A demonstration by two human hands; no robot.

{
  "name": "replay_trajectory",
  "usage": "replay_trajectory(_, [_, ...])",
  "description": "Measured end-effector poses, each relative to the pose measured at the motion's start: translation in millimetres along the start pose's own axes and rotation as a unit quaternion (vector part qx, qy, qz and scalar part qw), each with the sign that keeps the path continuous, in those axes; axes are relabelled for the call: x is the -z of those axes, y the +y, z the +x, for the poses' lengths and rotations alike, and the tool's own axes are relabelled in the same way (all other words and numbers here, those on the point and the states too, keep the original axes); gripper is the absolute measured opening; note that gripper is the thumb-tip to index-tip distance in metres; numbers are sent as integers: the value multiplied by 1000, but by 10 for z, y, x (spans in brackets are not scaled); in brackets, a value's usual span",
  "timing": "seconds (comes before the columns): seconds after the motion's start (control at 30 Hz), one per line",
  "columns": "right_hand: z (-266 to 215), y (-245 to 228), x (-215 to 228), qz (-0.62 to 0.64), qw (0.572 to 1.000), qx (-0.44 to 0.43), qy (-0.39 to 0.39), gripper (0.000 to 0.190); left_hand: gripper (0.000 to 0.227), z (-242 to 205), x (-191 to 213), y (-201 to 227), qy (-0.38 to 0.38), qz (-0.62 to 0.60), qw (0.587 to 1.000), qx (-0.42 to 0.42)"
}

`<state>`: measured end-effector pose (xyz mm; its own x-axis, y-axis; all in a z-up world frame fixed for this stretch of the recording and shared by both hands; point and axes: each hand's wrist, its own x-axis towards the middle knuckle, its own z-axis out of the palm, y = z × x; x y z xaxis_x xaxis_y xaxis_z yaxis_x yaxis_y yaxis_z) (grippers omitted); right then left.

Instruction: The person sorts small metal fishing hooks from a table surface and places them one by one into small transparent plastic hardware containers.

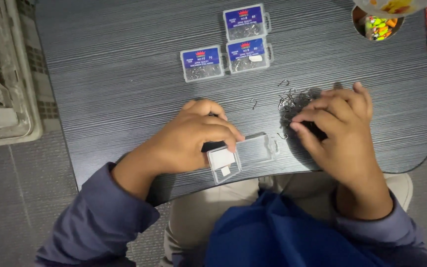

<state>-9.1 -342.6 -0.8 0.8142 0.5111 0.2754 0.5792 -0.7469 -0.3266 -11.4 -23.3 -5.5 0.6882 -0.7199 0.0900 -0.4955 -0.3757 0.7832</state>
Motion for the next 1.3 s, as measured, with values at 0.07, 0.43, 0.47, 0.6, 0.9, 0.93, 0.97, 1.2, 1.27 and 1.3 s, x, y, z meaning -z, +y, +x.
replay_trajectory(0.07, [-8,18,3,13,1000,5,7,11,20,-6,-6,-26,-5,-5,1000,1])
replay_trajectory(0.43, [-8,-20,45,-98,995,28,-16,25,26,-14,-7,-41,-2,-10,1000,-13])
replay_trajectory(0.47, [-1,-44,32,-92,995,26,-13,20,27,-12,2,-31,-7,-13,1000,-9])
replay_trajectory(0.6, [6,-36,-57,-73,997,38,9,11,27,-15,0,-40,-8,-14,1000,-13])
replay_trajectory(0.9, [7,-88,-90,-103,994,43,18,20,34,-17,-10,-49,-14,-11,1000,-17])
replay_trajectory(0.93, [9,-101,-96,-102,994,44,17,20,34,-19,-8,-46,-14,-11,1000,-16])
replay_trajectory(0.97, [10,-115,-102,-108,993,40,21,15,34,-21,-5,-44,-18,-8,1000,-13])
replay_trajectory(1.2, [14,-118,-29,4,1000,-12,21,6,36,-16,10,-34,-22,-5,1000,-14])
replay_trajectory(1.27, [16,-178,9,51,997,-40,30,4,34,-20,9,-29,-23,-8,1000,-12])
replay_trajectory(1.3, [22,-206,29,97,992,-67,40,2,31,-18,13,-28,-24,-9,1000,-11])
